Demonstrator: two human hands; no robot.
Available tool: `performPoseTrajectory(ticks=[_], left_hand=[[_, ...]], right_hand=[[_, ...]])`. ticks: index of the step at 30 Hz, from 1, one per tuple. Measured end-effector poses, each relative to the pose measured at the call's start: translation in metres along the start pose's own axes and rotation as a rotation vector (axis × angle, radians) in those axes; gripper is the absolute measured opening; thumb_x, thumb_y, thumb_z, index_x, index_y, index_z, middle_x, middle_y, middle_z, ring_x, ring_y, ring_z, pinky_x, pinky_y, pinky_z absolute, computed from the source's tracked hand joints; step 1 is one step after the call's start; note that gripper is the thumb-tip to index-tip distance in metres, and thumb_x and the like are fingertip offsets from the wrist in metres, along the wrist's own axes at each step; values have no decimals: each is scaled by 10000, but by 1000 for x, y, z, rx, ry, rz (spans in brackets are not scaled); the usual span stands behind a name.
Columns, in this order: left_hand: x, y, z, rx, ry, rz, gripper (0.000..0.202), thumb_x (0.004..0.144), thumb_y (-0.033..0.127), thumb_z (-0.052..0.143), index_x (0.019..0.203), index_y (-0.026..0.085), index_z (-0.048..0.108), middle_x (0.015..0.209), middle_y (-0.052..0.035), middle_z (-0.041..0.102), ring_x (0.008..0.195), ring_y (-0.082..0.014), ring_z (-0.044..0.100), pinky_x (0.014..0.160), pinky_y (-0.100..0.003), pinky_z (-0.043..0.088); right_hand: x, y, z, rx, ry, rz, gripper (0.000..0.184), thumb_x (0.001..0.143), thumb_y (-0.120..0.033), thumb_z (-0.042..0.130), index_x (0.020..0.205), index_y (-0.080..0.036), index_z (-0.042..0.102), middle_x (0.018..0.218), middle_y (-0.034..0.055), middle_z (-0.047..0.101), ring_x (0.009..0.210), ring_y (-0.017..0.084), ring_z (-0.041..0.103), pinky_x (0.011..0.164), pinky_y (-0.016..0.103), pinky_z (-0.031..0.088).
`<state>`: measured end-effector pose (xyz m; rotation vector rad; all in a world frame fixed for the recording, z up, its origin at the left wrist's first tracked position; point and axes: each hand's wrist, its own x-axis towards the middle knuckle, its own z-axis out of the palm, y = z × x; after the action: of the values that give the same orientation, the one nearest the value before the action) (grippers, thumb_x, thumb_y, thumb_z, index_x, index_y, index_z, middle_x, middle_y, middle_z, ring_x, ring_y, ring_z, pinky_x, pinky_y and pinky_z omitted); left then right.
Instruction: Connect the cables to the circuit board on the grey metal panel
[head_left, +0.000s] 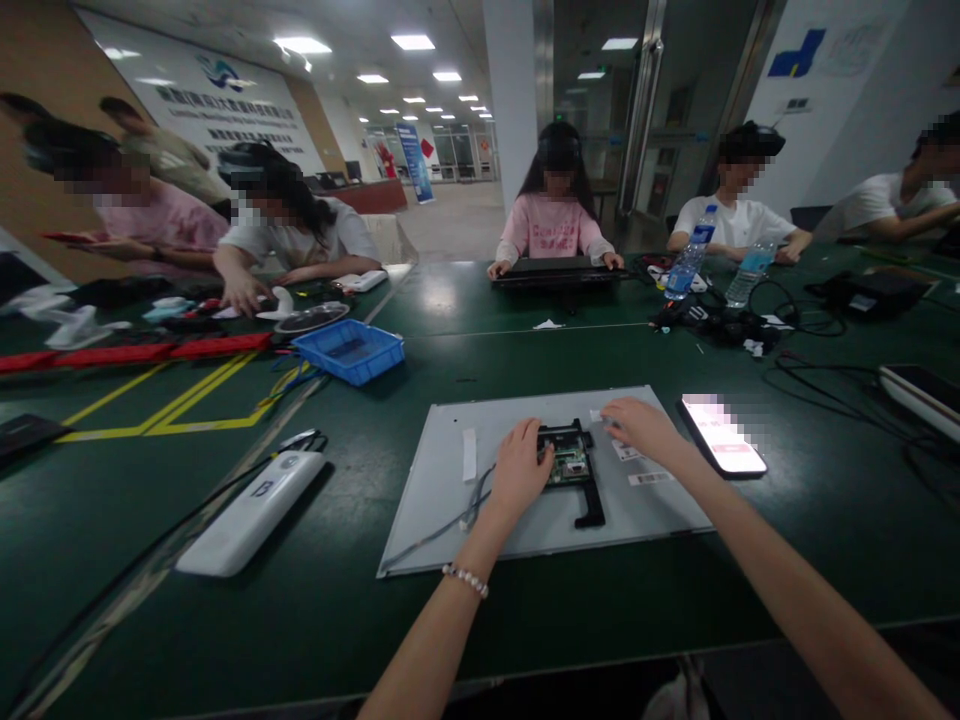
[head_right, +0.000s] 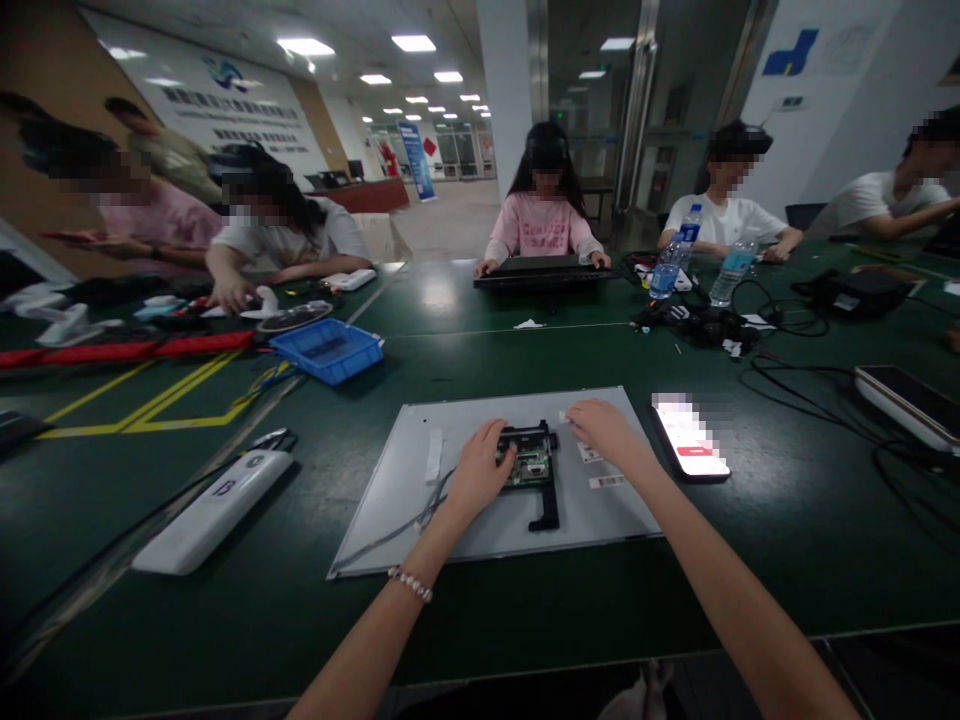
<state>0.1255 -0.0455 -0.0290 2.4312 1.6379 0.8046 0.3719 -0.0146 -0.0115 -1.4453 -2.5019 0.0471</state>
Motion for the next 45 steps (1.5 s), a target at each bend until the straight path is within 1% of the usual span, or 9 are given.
performPoseTrajectory(ticks=[6, 10, 15, 19, 23, 28, 37, 41, 45], left_hand=[[-1, 1, -2, 0, 5, -1, 397, 882, 269, 436, 1258, 152, 386, 1264, -125, 467, 1168, -249, 457, 994, -418, 361], [-1, 2, -2, -17, 27, -26, 448, 871, 270, 451, 1289, 142, 353, 1299, -147, 421, 1172, -260, 457, 976, -419, 377], [-1, 3, -2, -21, 35, -39, 470, 861, 260, 460, 1296, 128, 343, 1298, -158, 415, 1158, -266, 469, 975, -412, 376], [-1, 3, 0, -20, 33, -58, 509, 862, 281, 460, 1321, 123, 308, 1301, -165, 414, 1151, -273, 474, 980, -420, 367], [-2, 3, 1, -21, 31, -81, 583, 860, 293, 460, 1363, 99, 239, 1323, -185, 393, 1160, -283, 468, 987, -416, 356], [-3, 2, 1, -14, 25, -85, 618, 849, 313, 476, 1376, 116, 219, 1311, -176, 414, 1176, -292, 456, 985, -420, 355], [-3, 1, 3, 0, 19, -66, 624, 842, 297, 481, 1377, 121, 213, 1292, -170, 433, 1165, -293, 467, 973, -429, 363], [-4, 1, 3, 1, 21, -64, 631, 839, 303, 486, 1378, 118, 214, 1300, -173, 426, 1170, -292, 460, 978, -421, 359], [-3, 1, 4, 0, 25, -72, 626, 841, 305, 486, 1376, 116, 221, 1304, -176, 419, 1184, -294, 446, 982, -421, 355]], right_hand=[[15, -4, 7, -58, 18, 28, 216, 889, -172, 455, 976, -161, 653, 988, 83, 664, 952, 203, 589, 838, 286, 412], [21, -14, 9, 17, 91, 115, 254, 915, -222, 423, 1035, -167, 640, 1039, 75, 666, 965, 193, 596, 844, 274, 414], [34, -45, 7, 67, 85, 101, 278, 929, -244, 396, 1061, -191, 635, 1058, 68, 667, 993, 180, 592, 856, 257, 406], [47, -72, 7, 17, 25, 41, 286, 929, -208, 371, 1040, -179, 633, 1027, 82, 671, 971, 186, 594, 830, 257, 409], [57, -88, 11, -1, -22, 8, 258, 895, -149, 396, 968, -151, 644, 962, 100, 674, 928, 199, 599, 811, 264, 412], [62, -91, 16, -4, -61, -7, 246, 850, -88, 414, 918, -132, 646, 955, 116, 657, 943, 202, 581, 821, 270, 408], [59, -90, 20, 33, -54, -24, 245, 829, -64, 418, 923, -123, 636, 960, 121, 636, 976, 201, 554, 854, 274, 396], [59, -87, 21, 64, -46, -23, 253, 841, -81, 416, 958, -133, 634, 989, 105, 636, 984, 175, 557, 876, 252, 389], [58, -83, 18, 93, -10, -24, 280, 868, -118, 400, 1054, -131, 609, 1067, 101, 620, 1041, 166, 535, 911, 256, 376]])
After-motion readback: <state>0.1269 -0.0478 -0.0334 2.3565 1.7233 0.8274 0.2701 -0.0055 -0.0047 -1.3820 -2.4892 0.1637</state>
